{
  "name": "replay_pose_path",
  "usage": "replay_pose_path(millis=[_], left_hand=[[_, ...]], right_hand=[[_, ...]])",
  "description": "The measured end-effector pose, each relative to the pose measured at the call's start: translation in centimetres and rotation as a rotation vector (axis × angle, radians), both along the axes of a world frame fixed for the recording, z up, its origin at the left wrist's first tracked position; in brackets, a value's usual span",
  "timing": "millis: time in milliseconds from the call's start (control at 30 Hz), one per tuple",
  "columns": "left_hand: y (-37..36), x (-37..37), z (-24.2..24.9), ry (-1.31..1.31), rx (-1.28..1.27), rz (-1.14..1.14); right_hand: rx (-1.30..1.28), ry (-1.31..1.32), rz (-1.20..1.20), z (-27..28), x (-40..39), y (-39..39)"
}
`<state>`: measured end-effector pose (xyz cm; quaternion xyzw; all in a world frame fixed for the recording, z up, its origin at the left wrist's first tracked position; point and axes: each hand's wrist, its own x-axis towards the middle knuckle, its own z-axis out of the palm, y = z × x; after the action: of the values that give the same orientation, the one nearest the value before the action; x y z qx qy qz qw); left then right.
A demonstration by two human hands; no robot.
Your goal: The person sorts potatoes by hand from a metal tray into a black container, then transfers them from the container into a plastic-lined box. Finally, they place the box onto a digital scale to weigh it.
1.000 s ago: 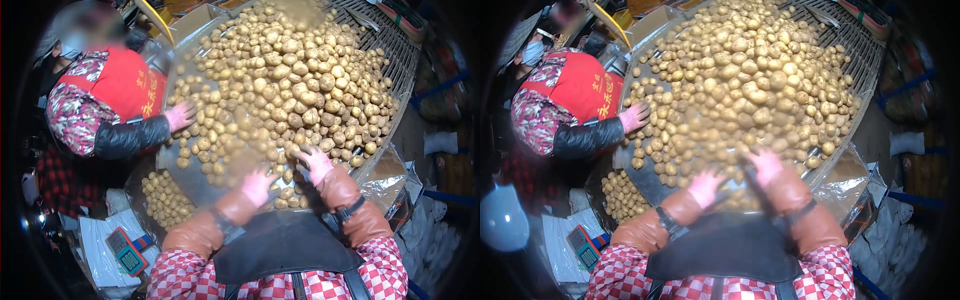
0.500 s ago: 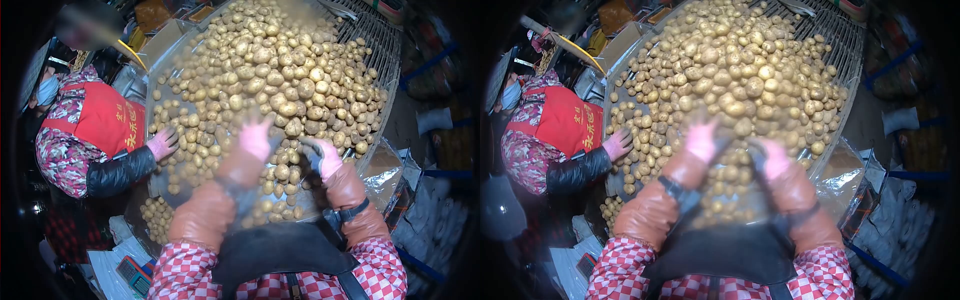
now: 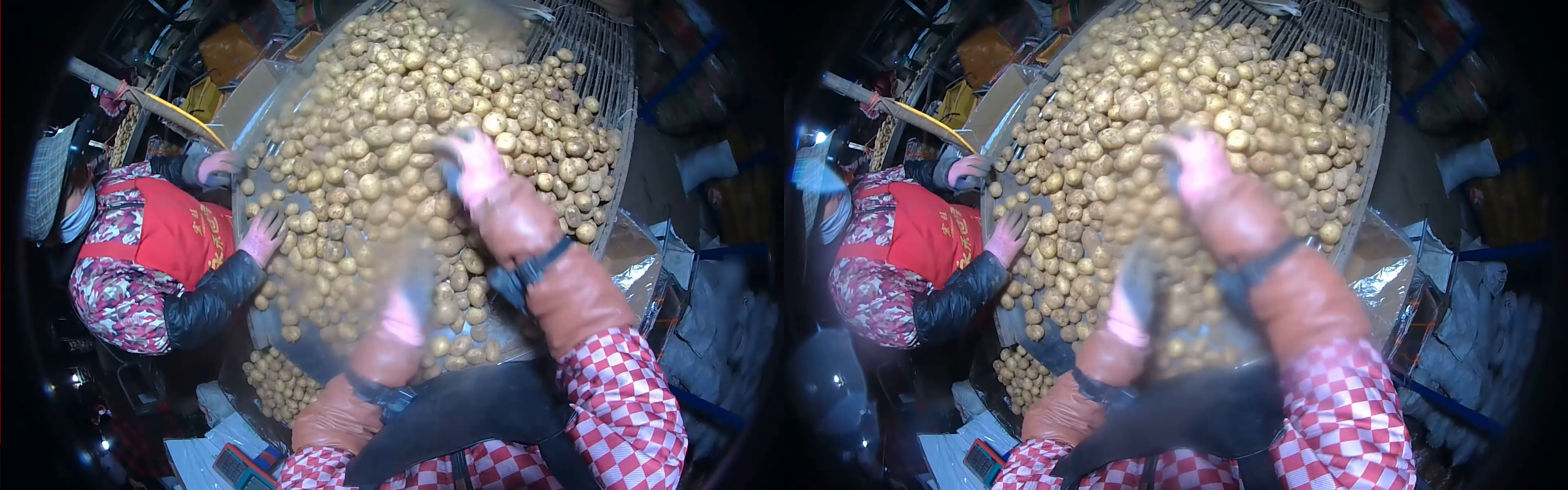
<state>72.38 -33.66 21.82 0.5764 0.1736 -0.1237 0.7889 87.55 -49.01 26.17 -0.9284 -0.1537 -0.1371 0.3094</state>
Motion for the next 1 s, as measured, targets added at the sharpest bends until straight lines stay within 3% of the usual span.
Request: replay_pose_path(millis=[33,67,100,167,200,233,267,333,400,467,533,600,667,700,733,800,933,1000], left_hand=[[-0.7,0.9,4.0,0.199,-0.221,0.202],[-0.3,1.3,4.0,0.108,-0.339,0.057],[0.4,1.6,3.8,0.018,-0.451,-0.092],[-0.5,1.5,2.3,-0.340,0.066,-0.323],[-0.9,1.4,1.5,-0.512,0.321,-0.365],[-1.0,0.9,2.3,-0.346,0.341,-0.446],[-1.3,0.8,2.6,-0.206,0.313,-0.464],[-2.0,0.5,3.0,0.080,0.265,-0.483],[-2.9,0.6,2.9,0.146,0.011,-0.328],[-2.0,1.0,0.2,0.301,-0.113,-0.271],[-1.0,0.9,-1.7,0.402,-0.185,-0.286],[-0.9,0.9,-1.7,0.498,-0.302,-0.287],[-1.3,1.0,0.1,0.509,-0.311,-0.308],[-2.0,0.9,1.4,0.474,-0.251,-0.338],[-2.3,0.9,2.0,0.437,-0.194,-0.368],[-1.8,1.2,1.2,0.356,-0.186,-0.478],[-1.3,1.7,1.5,0.096,0.042,-0.607],[-1.1,2.4,1.1,-0.137,0.130,-0.611]], right_hand=[[0.179,0.115,0.179,-0.4,-2.3,-0.2],[0.361,0.234,0.357,-0.9,-4.3,-0.6],[0.259,0.209,0.416,-0.3,-5.8,-1.4],[0.073,0.002,0.420,-1.6,-4.6,-4.1],[0.178,0.157,0.168,-1.3,-3.2,-5.2],[0.316,0.298,-0.086,-1.1,-1.8,-6.2],[-0.050,-0.035,-0.257,-2.3,-0.3,-7.3],[-0.180,0.006,-0.190,-2.6,-0.5,-7.0],[-0.002,0.253,-0.180,-2.8,-2.6,-7.4],[-0.154,0.204,0.027,-3.4,-4.3,-9.2],[0.387,0.522,0.050,-1.1,-3.5,-10.5],[0.834,0.624,-0.328,2.4,0.1,-10.4],[0.149,0.302,-0.359,2.1,5.5,-13.0],[-0.029,0.321,-0.429,2.7,7.7,-13.0],[0.017,0.490,-0.427,1.1,10.7,-13.9],[-0.353,0.542,-0.280,0.1,13.3,-13.0],[-0.275,0.595,-0.319,0.1,13.5,-13.1],[0.114,0.351,-0.331,0.9,10.4,-12.9]])
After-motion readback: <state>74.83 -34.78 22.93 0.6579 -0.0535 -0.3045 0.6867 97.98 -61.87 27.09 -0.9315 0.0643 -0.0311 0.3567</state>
